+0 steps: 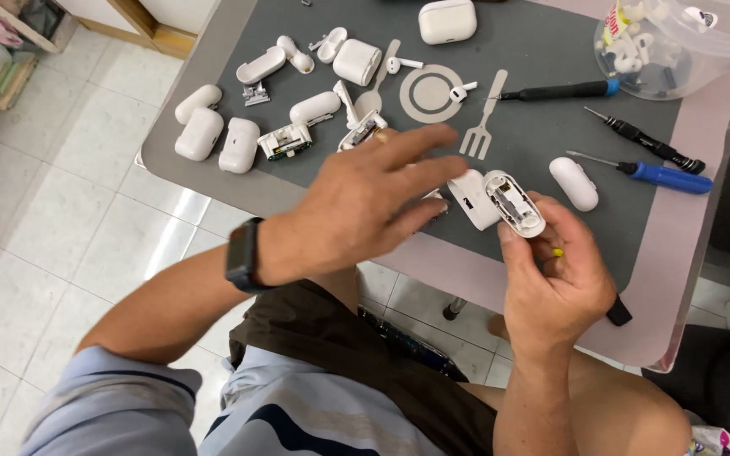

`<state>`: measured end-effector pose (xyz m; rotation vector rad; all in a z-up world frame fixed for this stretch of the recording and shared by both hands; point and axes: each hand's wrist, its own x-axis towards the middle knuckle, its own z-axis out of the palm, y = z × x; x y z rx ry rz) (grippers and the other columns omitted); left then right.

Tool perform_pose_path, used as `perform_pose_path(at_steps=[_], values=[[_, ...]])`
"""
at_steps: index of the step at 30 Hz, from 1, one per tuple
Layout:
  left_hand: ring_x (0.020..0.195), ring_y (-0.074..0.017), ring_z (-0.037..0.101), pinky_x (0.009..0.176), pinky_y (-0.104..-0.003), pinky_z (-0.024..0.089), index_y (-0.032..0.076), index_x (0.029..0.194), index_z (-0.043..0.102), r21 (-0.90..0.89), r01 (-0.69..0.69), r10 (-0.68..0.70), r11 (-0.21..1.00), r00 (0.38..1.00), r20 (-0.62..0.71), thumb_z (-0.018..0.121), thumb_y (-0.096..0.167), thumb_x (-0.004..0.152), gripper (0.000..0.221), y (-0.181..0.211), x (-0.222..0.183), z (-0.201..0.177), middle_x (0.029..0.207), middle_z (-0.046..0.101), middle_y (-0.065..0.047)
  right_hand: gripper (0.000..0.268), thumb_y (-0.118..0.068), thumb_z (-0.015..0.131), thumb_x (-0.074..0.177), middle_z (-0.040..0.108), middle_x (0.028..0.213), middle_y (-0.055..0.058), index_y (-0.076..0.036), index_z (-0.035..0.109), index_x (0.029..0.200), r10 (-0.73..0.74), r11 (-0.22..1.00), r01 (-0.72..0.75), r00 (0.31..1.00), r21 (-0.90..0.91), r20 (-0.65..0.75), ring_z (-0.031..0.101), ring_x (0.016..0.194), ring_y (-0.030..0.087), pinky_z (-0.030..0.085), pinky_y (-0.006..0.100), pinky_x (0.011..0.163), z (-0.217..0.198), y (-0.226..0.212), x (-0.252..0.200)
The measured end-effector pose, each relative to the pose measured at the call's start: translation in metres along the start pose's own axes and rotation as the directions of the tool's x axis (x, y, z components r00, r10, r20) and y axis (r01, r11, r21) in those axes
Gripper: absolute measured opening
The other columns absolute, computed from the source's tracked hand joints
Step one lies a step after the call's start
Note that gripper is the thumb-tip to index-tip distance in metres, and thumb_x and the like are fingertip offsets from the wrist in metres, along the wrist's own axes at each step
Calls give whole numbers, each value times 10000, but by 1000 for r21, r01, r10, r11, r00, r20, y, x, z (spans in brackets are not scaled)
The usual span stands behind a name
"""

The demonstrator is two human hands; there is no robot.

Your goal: Organizing and sorting internal and external components of wireless earbud charging cases on a repair mat.

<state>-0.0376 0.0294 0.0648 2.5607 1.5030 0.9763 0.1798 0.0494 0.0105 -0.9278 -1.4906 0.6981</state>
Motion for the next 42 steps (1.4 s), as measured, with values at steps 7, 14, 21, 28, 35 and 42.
perform_pose_path(at_steps=[7,14,21,28,35,42], values=[[930,-287,630,773,-405,571,214,1503,465,-37,-23,26,999,996,82,764,227,1068,528,1,10,29,1556,495,-73,363,236,764,907,667,1240,289,102,603,1203,-48,999,48,997,11,58,703,1084,324,650,363,903,-6,3,-2],[900,-292,686,763,-410,553,81,1267,622,-105,-78,77,991,997,-19,732,301,998,364,-24,35,33,1130,757,-97,278,174,714,962,706,1125,235,110,654,1225,-49,997,49,999,-66,9,701,934,255,649,331,800,-9,-3,1],[618,-196,411,573,-405,318,88,721,622,-62,436,-375,898,831,411,730,404,911,385,-77,100,44,602,452,-45,117,-39,670,882,676,688,54,-28,721,777,-268,961,270,879,52,395,624,592,218,473,335,601,-16,-10,4],[637,-404,719,519,-496,535,177,772,711,572,168,-282,803,953,115,691,296,889,168,-69,129,83,724,738,-109,236,-281,813,799,777,802,53,-58,769,866,-397,917,296,745,266,536,788,785,224,641,395,767,-23,-3,12],[699,-428,683,539,-539,492,154,958,741,330,-92,-66,939,896,439,767,237,766,211,-56,91,-16,714,720,-124,338,-319,794,794,791,1004,161,-34,763,971,-374,925,224,681,307,630,823,903,266,662,326,772,-20,-7,12],[951,-368,641,667,-492,503,191,1341,622,201,95,-186,975,842,506,777,224,785,578,-62,12,-4,1098,720,-61,342,-143,873,764,792,1030,120,-27,756,1064,-229,972,200,726,119,648,788,919,207,651,264,689,-18,-8,8]])
